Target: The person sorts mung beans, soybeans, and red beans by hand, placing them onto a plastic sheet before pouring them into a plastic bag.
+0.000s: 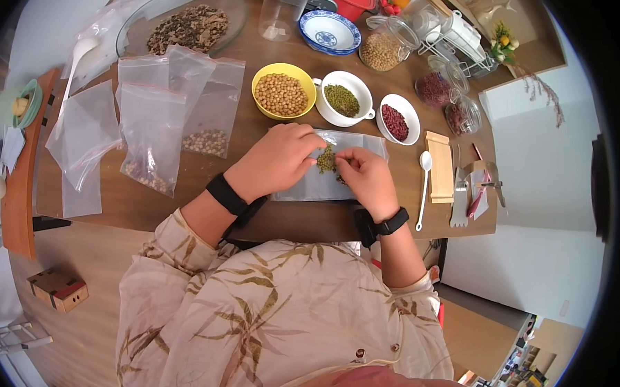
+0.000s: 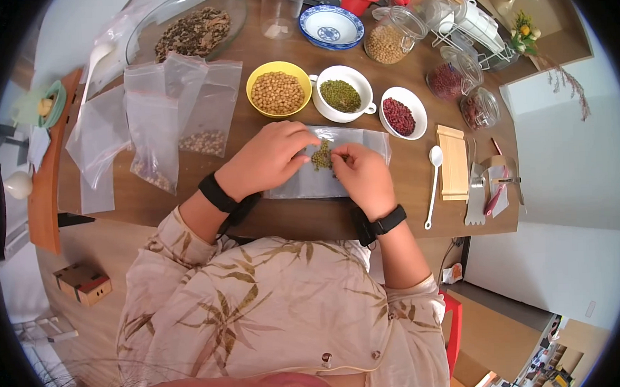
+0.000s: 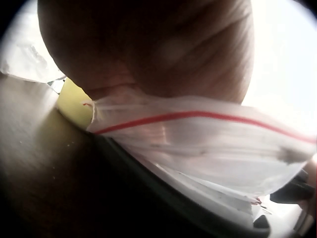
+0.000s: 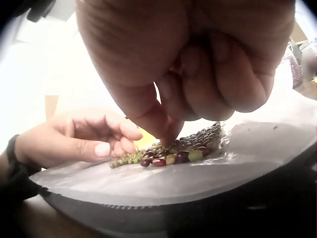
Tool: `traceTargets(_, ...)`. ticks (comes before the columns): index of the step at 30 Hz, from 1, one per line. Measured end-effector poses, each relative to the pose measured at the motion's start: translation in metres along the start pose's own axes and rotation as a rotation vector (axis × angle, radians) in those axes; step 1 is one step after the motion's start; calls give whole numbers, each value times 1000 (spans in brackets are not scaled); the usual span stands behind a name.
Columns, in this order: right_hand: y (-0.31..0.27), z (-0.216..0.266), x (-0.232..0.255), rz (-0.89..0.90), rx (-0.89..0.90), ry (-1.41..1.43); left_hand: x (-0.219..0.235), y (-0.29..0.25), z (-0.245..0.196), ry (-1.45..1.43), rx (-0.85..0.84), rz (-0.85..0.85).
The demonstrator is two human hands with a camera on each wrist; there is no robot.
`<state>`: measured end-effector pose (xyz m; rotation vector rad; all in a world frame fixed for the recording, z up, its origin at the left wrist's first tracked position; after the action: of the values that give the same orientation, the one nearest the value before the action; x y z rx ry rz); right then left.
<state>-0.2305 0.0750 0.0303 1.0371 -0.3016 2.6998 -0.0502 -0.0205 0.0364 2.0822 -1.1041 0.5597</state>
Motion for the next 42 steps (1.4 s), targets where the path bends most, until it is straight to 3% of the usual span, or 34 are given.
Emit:
traceTargets(6,4,15,-5,-22,19,-201,-1,0,3,7,-23,-38)
traceTargets(13,12,10,-11,42,12,-136,0,-1,2,7,-30,-43)
traceTargets(15,12,-14,-8,30,-15,284,2,-2,2,7,-26,-53)
traceTargets(16,11,-19,6,33,-16,284,2,-1,2,4,-22,-45)
traceTargets(18,0,-25,2,456,-261,1152,1,-1,1,-1,-23,-35)
traceTargets(19,-4,-26,2,452,-259,1152,1,-1,2,-2,-11,-20)
traceTargets(21,-19,-15,-2,554,-195,1760,0,0,2,-9,-8,-1)
traceTargets(23,-23,-14,-7,590,-128,1835,0,1,2,-28,-5,3)
traceTargets(27,-25,-8,-10,548,-120,1771,1,2,3,-26,-5,13)
traceTargets(29,-21,-14,0,411,-60,1466,0,2,5,-30,-20,5)
traceTargets(30,-21,-13,-3,413,-60,1467,0,2,4,-29,-18,5)
traceTargets(32,-18,-18,7,76,49,414,2,2,3,-20,-3,5)
traceTargets(42,-20,-2,-4,5,-52,-14,1,1,3,-7,-3,-22)
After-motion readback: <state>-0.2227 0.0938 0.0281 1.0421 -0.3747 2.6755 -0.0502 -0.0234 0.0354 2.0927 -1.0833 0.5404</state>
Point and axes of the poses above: each hand's wrist, its own y-axis towards the middle knuckle, its own x-axis out of the back of the hand, z = x × y, the point moved 7 cm from there along y, towards the middle knuckle, and after that the axes turned 4 degrees about z, right-handed, at the moved point
